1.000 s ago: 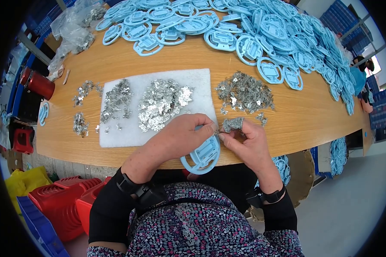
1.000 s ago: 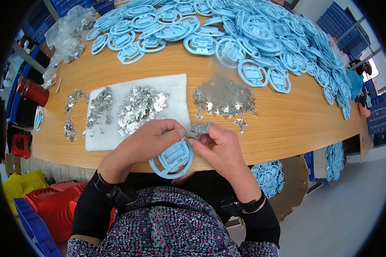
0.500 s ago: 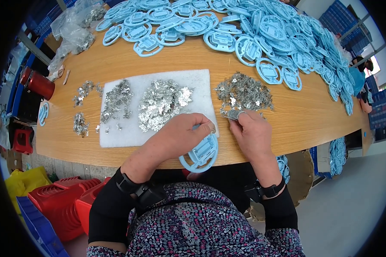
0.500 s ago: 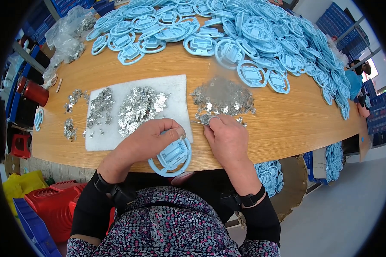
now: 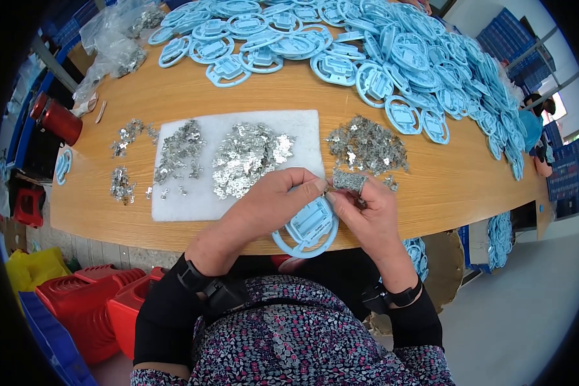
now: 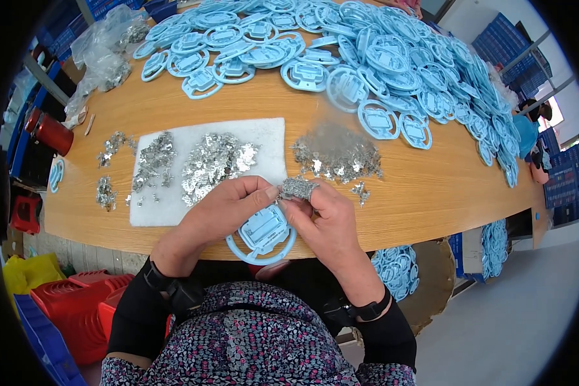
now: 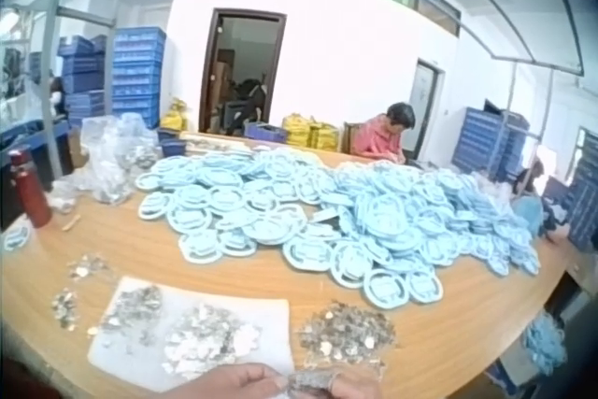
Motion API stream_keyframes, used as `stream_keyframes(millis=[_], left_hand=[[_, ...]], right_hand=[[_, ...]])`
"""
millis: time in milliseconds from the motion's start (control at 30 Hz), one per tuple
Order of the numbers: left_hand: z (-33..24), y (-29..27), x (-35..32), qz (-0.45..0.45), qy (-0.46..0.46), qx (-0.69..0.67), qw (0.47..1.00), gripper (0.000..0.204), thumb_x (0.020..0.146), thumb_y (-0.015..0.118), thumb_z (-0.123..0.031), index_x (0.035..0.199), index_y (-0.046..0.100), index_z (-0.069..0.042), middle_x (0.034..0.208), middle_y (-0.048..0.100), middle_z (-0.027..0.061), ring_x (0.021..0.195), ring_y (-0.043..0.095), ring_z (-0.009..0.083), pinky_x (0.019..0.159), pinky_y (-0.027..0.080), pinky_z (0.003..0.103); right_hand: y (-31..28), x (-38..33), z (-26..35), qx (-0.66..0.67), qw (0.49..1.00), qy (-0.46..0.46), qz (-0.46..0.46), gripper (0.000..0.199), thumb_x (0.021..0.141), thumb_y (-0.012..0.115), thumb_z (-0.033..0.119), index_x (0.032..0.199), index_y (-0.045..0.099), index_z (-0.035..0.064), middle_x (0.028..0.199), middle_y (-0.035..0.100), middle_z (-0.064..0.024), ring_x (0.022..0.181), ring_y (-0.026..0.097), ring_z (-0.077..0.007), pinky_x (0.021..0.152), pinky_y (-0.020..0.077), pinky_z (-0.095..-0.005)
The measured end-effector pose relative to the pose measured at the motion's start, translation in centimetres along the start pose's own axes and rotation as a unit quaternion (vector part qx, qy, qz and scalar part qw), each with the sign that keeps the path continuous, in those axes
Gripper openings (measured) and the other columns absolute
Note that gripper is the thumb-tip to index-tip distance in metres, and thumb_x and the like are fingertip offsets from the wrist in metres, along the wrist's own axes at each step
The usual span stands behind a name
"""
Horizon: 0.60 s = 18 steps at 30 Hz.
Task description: Manually inserting small metal components into blue plastic frames on a workbench.
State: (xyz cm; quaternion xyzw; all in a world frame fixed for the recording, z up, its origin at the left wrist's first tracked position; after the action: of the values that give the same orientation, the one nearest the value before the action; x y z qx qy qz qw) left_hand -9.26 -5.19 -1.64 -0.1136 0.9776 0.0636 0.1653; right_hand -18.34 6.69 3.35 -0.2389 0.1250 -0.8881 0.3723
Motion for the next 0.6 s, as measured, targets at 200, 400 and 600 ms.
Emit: stream_keyframes(millis=[200, 400, 600], left_hand=[[0.4, -0.6, -0.4, -0.038, 0.028, 0.010, 0.999, 0.032, 0.104, 0.057, -0.031, 0.107, 0.067, -0.001, 0.091, 0.068, -0.0006, 0.081, 0.061, 0.0050, 0.073, 0.052, 0.023], [0.7, -1.1, -0.7, -0.022, 0.010, -0.081, 0.996, 0.029, 0.103, 0.058, -0.028, 0.109, 0.066, -0.001, 0.094, 0.068, -0.0006, 0.085, 0.062, 0.0051, 0.077, 0.052, 0.023], [-0.5, -1.2, -1.3, -0.008, 0.050, -0.028, 0.998, 0.020, 0.101, 0.061, -0.021, 0.109, 0.065, -0.003, 0.095, 0.068, -0.0001, 0.086, 0.062, 0.0049, 0.077, 0.052, 0.023]], right_hand=[[0.7, 0.2, -0.4, -0.011, 0.999, 0.036, 0.004, 0.019, 0.079, 0.077, 0.008, 0.080, 0.061, -0.0016, 0.069, 0.057, -0.0054, 0.058, 0.051, -0.0115, 0.053, 0.0411, -0.0281], [1.3, 0.7, -1.1, 0.029, 0.997, 0.075, 0.008, 0.020, 0.080, 0.077, 0.008, 0.079, 0.059, -0.0001, 0.069, 0.054, -0.0008, 0.061, 0.049, -0.0069, 0.054, 0.0404, -0.0250], [1.2, 0.8, -1.3, 0.077, 0.989, 0.123, 0.021, 0.021, 0.080, 0.079, 0.010, 0.077, 0.059, 0.0015, 0.070, 0.054, 0.0007, 0.064, 0.046, -0.0042, 0.055, 0.0393, -0.0232]])
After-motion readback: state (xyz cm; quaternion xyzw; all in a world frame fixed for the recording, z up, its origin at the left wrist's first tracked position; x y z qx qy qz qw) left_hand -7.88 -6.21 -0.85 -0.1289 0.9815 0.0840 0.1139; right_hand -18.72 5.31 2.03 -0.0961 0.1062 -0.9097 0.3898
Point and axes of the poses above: each hand's wrist, its own x-axis towards the middle knuckle, its own y-axis out of the palm, z = x × y, the point moved 8 cm from there along x, towards the middle knuckle
